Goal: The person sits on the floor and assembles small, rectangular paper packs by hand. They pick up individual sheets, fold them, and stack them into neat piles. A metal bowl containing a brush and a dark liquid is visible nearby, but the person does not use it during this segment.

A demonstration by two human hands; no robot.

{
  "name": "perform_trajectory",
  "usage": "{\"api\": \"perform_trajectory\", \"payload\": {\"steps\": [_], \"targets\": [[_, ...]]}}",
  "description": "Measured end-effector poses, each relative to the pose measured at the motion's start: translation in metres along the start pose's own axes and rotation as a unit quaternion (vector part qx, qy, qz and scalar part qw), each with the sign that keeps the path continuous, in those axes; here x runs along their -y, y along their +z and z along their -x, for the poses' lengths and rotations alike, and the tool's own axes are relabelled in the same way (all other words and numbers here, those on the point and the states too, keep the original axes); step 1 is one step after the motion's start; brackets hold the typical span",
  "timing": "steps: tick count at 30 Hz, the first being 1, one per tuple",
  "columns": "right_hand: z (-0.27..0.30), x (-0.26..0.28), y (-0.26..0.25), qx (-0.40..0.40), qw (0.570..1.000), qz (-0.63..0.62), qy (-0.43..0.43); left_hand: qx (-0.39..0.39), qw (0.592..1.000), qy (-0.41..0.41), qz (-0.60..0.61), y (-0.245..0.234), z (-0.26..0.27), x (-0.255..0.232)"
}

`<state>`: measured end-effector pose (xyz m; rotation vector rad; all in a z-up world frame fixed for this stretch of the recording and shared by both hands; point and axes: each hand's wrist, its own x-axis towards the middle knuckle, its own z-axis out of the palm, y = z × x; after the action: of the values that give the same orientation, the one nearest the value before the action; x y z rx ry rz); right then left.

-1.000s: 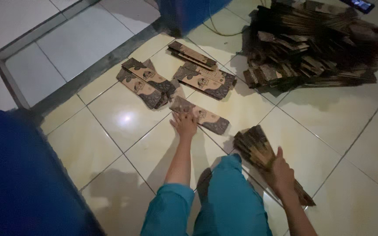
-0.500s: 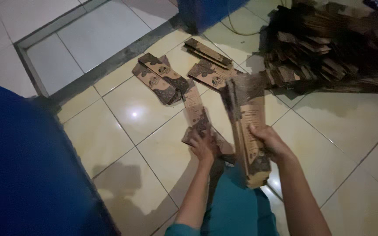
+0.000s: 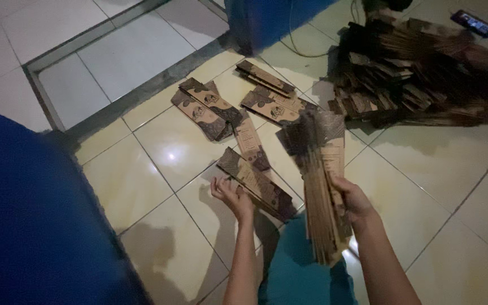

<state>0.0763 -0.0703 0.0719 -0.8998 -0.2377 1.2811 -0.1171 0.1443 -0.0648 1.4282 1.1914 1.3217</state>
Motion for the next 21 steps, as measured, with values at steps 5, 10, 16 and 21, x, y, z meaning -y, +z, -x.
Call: {"api": "perform_trajectory", "payload": {"steps": [5, 10, 16, 21], "targets": [[-0.040, -0.023, 0.017, -0.023, 0.985, 0.166, 0.045, 0.173, 0.969, -0.123, 0.130, 0.020, -0.005, -0.028], [-0.062, -0.037, 0.015, -0.050, 0.990, 0.110, 0.071, 0.304, 0.913, -0.252, 0.102, 0.053, -0.001, -0.035], [-0.065, -0.039, -0.014, -0.113, 0.985, 0.117, 0.058, 0.368, 0.860, -0.274, 0.223, 0.062, 0.011, -0.037], [-0.055, -0.019, -0.023, -0.092, 0.985, 0.139, -0.034, 0.371, 0.837, -0.373, 0.151, 0.062, 0.001, -0.045]]}}
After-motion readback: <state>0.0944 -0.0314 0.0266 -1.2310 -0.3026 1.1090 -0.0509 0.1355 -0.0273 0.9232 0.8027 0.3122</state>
